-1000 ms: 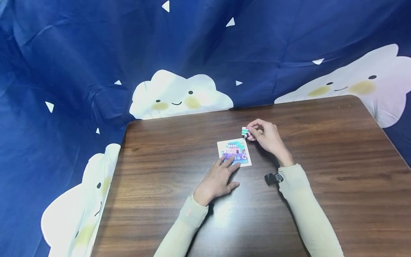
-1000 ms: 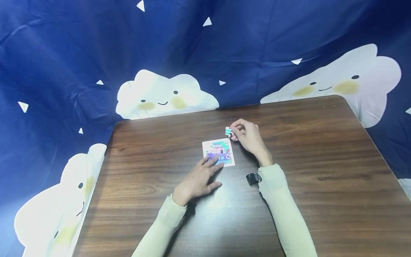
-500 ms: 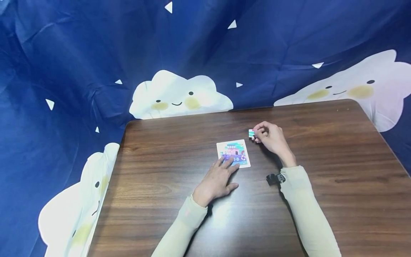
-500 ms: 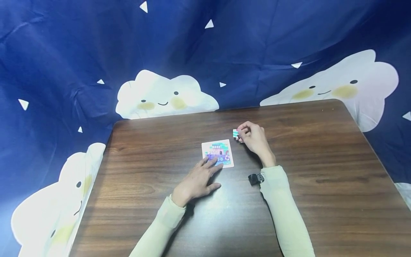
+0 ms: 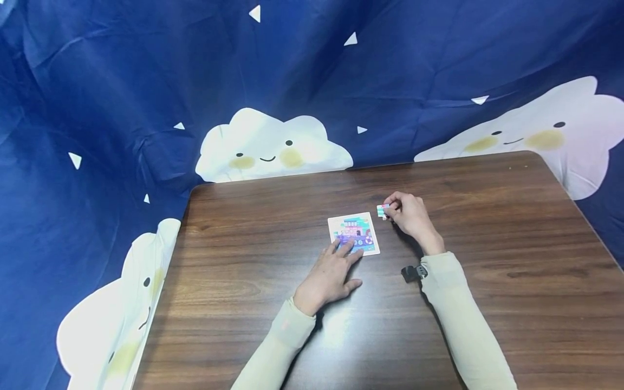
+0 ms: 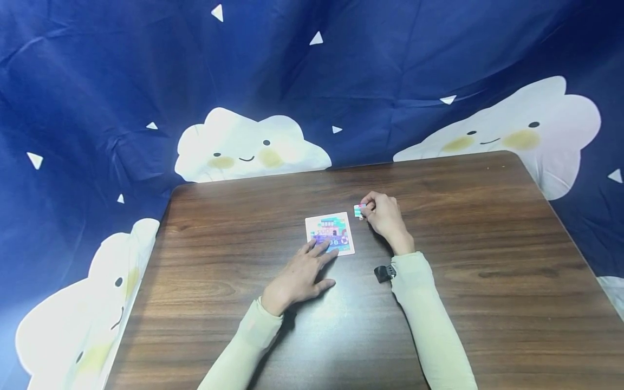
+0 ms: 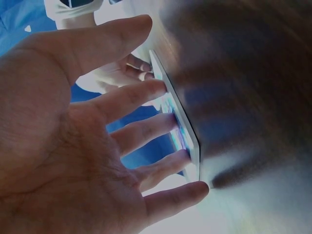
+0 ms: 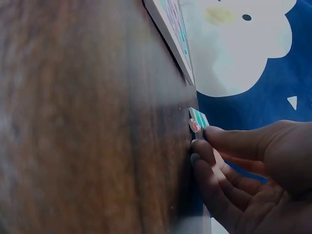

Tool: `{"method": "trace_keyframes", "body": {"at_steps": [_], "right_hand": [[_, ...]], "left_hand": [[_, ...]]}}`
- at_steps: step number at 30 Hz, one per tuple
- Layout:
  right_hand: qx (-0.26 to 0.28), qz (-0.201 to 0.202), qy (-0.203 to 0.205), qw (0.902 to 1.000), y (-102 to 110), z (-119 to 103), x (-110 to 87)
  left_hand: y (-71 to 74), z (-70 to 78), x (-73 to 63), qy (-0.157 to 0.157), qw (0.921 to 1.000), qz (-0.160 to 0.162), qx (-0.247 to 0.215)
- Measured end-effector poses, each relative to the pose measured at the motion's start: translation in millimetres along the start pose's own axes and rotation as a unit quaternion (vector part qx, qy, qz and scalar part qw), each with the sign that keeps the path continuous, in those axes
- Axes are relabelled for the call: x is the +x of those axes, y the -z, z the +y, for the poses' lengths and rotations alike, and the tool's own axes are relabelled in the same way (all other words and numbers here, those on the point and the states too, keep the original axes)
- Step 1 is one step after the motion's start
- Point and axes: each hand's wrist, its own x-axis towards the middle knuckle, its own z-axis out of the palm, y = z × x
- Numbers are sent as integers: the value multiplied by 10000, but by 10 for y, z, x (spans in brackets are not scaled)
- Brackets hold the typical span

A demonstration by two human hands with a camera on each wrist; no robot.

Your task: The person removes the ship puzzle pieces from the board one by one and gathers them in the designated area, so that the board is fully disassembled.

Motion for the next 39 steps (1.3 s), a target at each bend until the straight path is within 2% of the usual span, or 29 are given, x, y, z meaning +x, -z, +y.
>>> {"method": "trace_keyframes", "body": {"at_steps": [11, 17, 25, 31, 39], "right_hand": [[-330, 167, 91, 9993, -20, -9, 8], [-314, 144, 180, 9992, -6, 5, -8], [-443, 214, 616, 9969, 22, -62, -14], [-223, 44, 967, 9951, 21, -184, -9], [-57, -90, 1295, 9915, -102, -281, -40]], "left_hand": [[-2, -2, -8, 15, 10000, 54, -77], [-7, -3, -5, -20, 10000, 51, -32], [-18, -3, 2, -65, 9999, 109, 34], [-7, -4, 2, -61, 9999, 125, 47], [-20, -9, -9, -74, 9998, 160, 132]]}}
